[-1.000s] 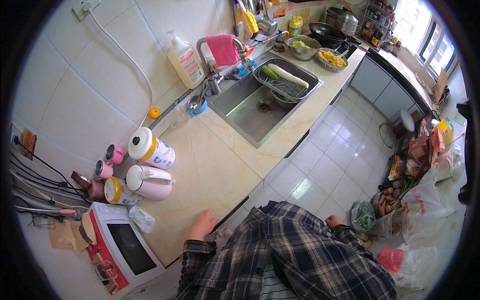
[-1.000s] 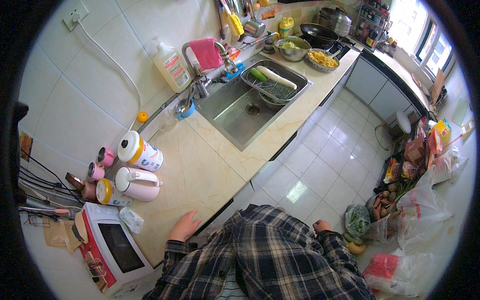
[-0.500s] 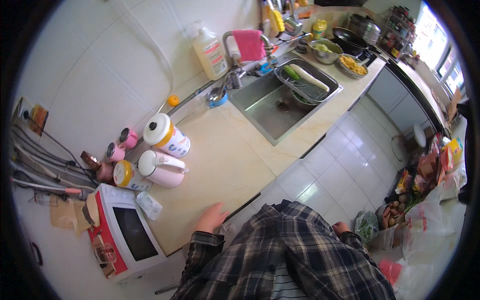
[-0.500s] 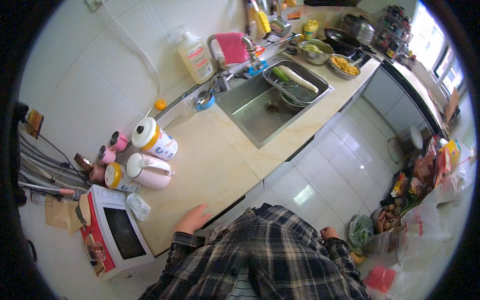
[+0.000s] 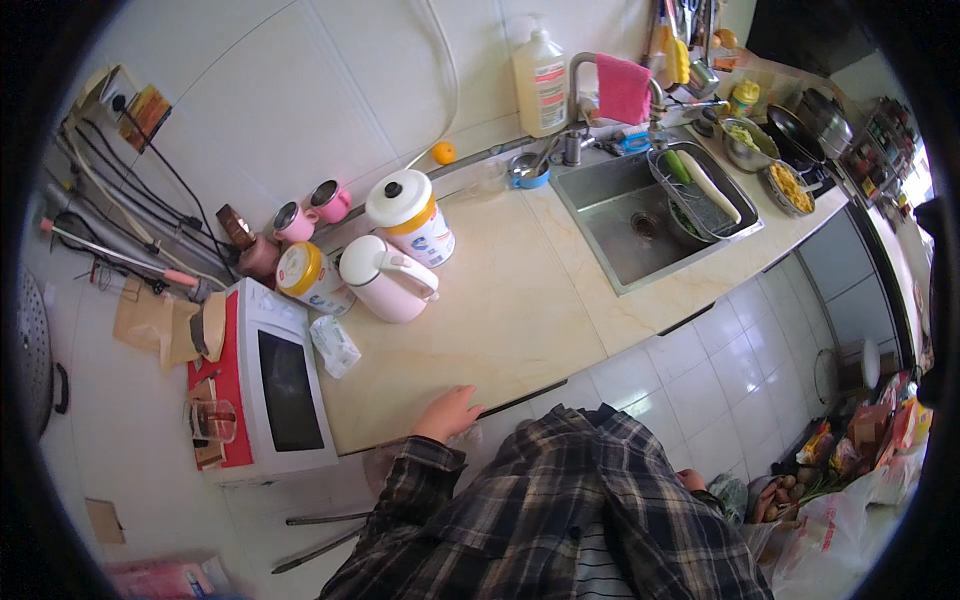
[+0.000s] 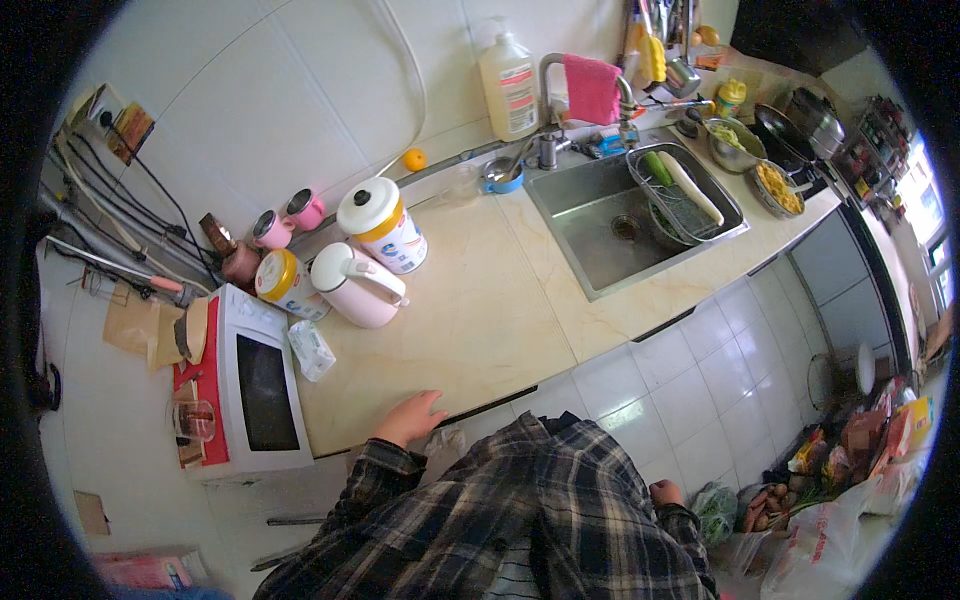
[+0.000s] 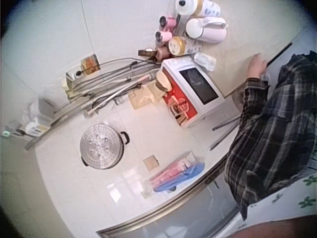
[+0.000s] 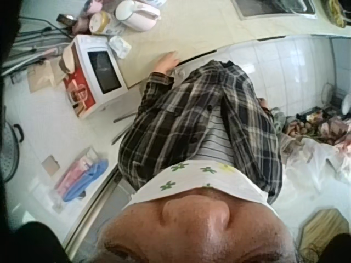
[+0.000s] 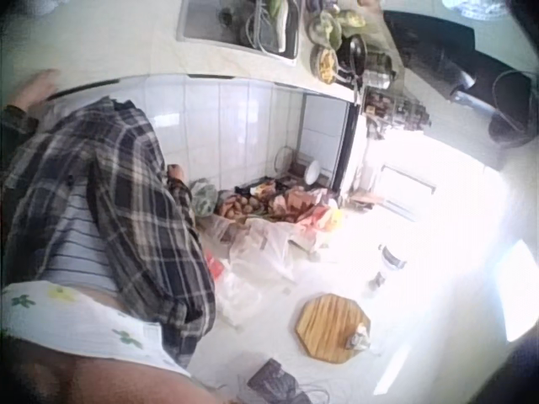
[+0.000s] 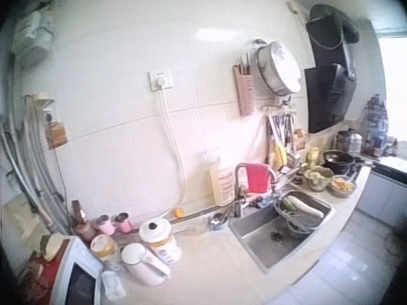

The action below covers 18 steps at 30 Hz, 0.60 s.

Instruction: The person wipes the front of kitchen cabinets using a pink cloth. They move along the cabinet line, wiping multiple doors and drawer fronts in sequence.

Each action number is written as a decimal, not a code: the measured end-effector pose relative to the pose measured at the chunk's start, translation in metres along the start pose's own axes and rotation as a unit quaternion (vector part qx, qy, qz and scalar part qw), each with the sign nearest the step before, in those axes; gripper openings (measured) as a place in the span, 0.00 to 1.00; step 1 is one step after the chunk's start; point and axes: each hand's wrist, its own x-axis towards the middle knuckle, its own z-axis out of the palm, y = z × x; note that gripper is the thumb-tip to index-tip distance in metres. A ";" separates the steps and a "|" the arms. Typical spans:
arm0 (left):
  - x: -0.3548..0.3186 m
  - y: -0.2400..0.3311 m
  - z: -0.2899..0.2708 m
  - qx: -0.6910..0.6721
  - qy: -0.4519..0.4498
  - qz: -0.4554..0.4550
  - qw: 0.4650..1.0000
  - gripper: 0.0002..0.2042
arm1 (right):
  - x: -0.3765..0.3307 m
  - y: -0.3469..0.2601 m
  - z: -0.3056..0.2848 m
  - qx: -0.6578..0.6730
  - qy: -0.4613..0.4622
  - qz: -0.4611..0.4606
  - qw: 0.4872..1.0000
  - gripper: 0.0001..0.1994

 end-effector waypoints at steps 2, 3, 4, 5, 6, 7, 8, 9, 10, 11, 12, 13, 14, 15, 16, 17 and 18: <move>-0.005 -0.005 0.000 -0.022 0.012 -0.005 1.000 0.25 | 0.001 -0.009 -0.004 -0.005 -0.004 0.005 1.000 0.14; -0.007 -0.007 0.000 -0.028 0.019 -0.009 0.999 0.25 | 0.001 -0.014 -0.006 -0.005 -0.008 0.011 1.000 0.14; -0.008 -0.010 0.001 -0.026 0.015 -0.012 0.999 0.25 | -0.001 -0.020 -0.008 -0.004 -0.013 0.018 1.000 0.14; -0.008 -0.013 0.002 -0.020 0.008 -0.018 1.000 0.24 | -0.002 -0.025 -0.011 0.003 -0.011 0.017 1.000 0.14; -0.009 -0.016 0.003 -0.011 0.008 -0.020 1.000 0.24 | -0.004 -0.031 -0.013 0.010 -0.009 0.017 1.000 0.14; -0.009 -0.020 0.005 -0.015 -0.001 -0.026 1.000 0.24 | -0.006 -0.036 -0.015 0.018 -0.007 0.018 1.000 0.14; -0.008 -0.024 0.007 -0.017 -0.003 -0.029 0.999 0.24 | -0.009 -0.042 -0.016 0.017 -0.007 0.014 1.000 0.14; -0.008 -0.027 0.009 -0.013 0.000 -0.028 1.000 0.23 | -0.011 -0.046 -0.018 0.017 -0.007 0.010 1.000 0.13; -0.007 -0.031 0.011 -0.027 0.000 -0.028 0.999 0.23 | -0.012 -0.050 -0.018 0.016 -0.006 0.034 0.999 0.13; -0.007 -0.034 0.013 -0.035 0.005 -0.026 0.999 0.23 | -0.014 -0.053 -0.018 0.014 -0.008 0.011 1.000 0.14; -0.007 -0.037 0.014 -0.041 0.000 -0.032 0.999 0.23 | -0.015 -0.056 -0.018 0.011 -0.009 0.016 1.000 0.14; -0.007 -0.040 0.014 -0.053 -0.003 -0.035 0.998 0.23 | -0.016 -0.059 -0.017 0.008 -0.011 0.022 1.000 0.14; -0.006 -0.041 0.013 -0.063 -0.016 -0.045 0.997 0.23 | -0.017 -0.061 -0.016 0.003 -0.006 0.011 1.000 0.14; -0.006 -0.042 0.012 -0.072 -0.032 -0.055 0.995 0.24 | -0.018 -0.063 -0.015 -0.001 -0.002 0.002 1.000 0.14; -0.007 -0.042 0.011 -0.067 -0.025 -0.047 0.996 0.24 | -0.020 -0.065 -0.014 -0.005 0.001 -0.006 1.000 0.14; -0.008 -0.042 0.009 -0.061 -0.016 -0.037 0.997 0.24 | -0.021 -0.067 -0.013 -0.024 0.004 -0.009 1.000 0.14; -0.008 -0.041 0.006 -0.052 -0.002 -0.027 0.998 0.24 | -0.023 -0.069 -0.012 -0.020 -0.002 0.002 1.000 0.14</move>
